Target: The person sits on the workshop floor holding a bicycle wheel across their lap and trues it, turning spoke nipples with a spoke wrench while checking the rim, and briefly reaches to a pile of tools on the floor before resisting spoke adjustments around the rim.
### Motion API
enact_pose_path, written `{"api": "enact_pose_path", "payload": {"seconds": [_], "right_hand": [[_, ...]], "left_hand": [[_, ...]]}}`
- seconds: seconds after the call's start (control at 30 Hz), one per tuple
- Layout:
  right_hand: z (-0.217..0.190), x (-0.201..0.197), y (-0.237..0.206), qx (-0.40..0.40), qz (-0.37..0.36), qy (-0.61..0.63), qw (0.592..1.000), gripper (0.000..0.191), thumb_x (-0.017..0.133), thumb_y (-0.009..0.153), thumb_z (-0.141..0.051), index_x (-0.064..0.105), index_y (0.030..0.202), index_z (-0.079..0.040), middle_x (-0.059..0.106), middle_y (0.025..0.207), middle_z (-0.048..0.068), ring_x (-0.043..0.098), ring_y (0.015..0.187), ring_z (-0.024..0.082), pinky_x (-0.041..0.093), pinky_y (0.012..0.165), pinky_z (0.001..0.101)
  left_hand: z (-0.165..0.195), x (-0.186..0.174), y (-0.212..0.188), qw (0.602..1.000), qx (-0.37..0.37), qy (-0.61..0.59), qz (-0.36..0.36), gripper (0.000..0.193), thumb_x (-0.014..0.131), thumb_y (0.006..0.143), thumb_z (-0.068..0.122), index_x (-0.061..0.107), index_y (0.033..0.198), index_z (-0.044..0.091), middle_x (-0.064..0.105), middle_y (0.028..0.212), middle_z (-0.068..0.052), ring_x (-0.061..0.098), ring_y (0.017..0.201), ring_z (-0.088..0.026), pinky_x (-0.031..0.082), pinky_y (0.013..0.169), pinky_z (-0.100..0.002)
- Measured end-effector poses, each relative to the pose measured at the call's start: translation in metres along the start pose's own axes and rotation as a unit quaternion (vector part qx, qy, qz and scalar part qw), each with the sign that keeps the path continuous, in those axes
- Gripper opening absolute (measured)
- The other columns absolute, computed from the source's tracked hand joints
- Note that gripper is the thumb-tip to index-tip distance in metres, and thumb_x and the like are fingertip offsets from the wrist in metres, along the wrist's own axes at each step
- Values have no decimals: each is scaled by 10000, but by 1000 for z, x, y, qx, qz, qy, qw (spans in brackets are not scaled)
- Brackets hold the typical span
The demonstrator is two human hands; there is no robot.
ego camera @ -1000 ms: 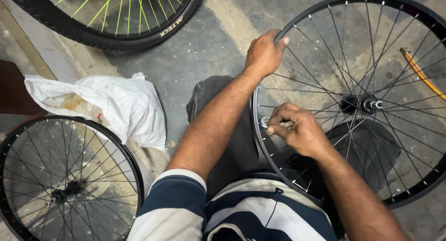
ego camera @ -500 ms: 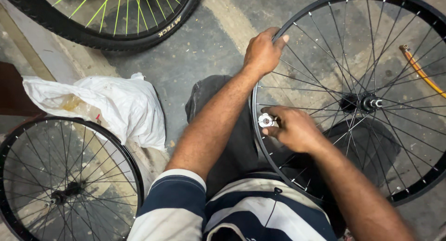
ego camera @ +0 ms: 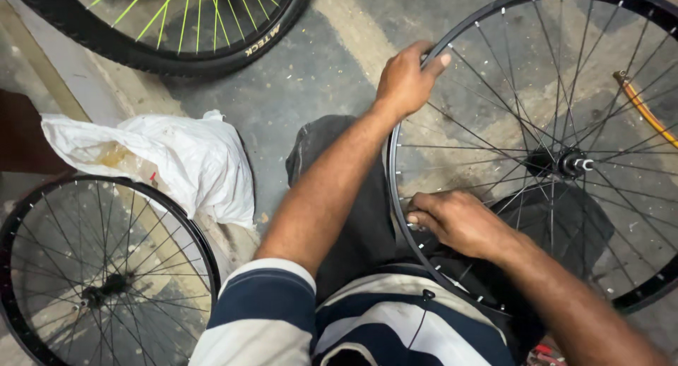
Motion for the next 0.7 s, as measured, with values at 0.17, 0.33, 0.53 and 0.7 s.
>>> {"api": "enact_pose_path", "payload": {"seconds": [0.17, 0.33, 0.53, 0.7], "right_hand": [[9, -29, -17, -113, 112, 28, 987, 235, 715, 899, -271, 686, 1025, -75, 722, 928, 147, 713, 878, 380, 542, 763, 477], [-2, -48, -30, -206, 354, 82, 909, 189, 740, 902, -161, 679, 1053, -65, 710, 1187, 128, 727, 987, 333, 572, 827, 406], [-24, -30, 6, -179, 418, -19, 890, 164, 786, 869, -198, 744, 980, -85, 760, 1034, 86, 737, 872, 302, 568, 778, 417], [-23, -30, 22, -14, 322, 81, 943, 141, 734, 955, -212, 770, 1025, -96, 768, 870, 96, 743, 822, 276, 561, 739, 407]], "left_hand": [[2, -5, -4, 999, -38, 14, -13, 450, 693, 899, 438, 721, 1178, 87, 769, 1078, -180, 726, 1044, -359, 558, 904, -439], [9, -9, -2, 1000, -9, 20, 2, 456, 698, 898, 429, 707, 1182, 73, 768, 1052, -186, 731, 1015, -369, 557, 886, -448], [15, -10, -6, 997, -64, 19, -39, 428, 688, 886, 407, 720, 1169, 87, 781, 1020, -180, 733, 1011, -370, 557, 874, -452], [19, -15, -6, 1000, -12, 11, 3, 445, 722, 877, 407, 709, 1156, 59, 757, 1030, -195, 717, 995, -388, 551, 860, -458]]}}
Point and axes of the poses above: each hand's wrist, its own y-axis towards the middle knuckle, its own x-axis out of the palm, z = x × y, the point moved 3 cm from there along y, towards the middle knuckle
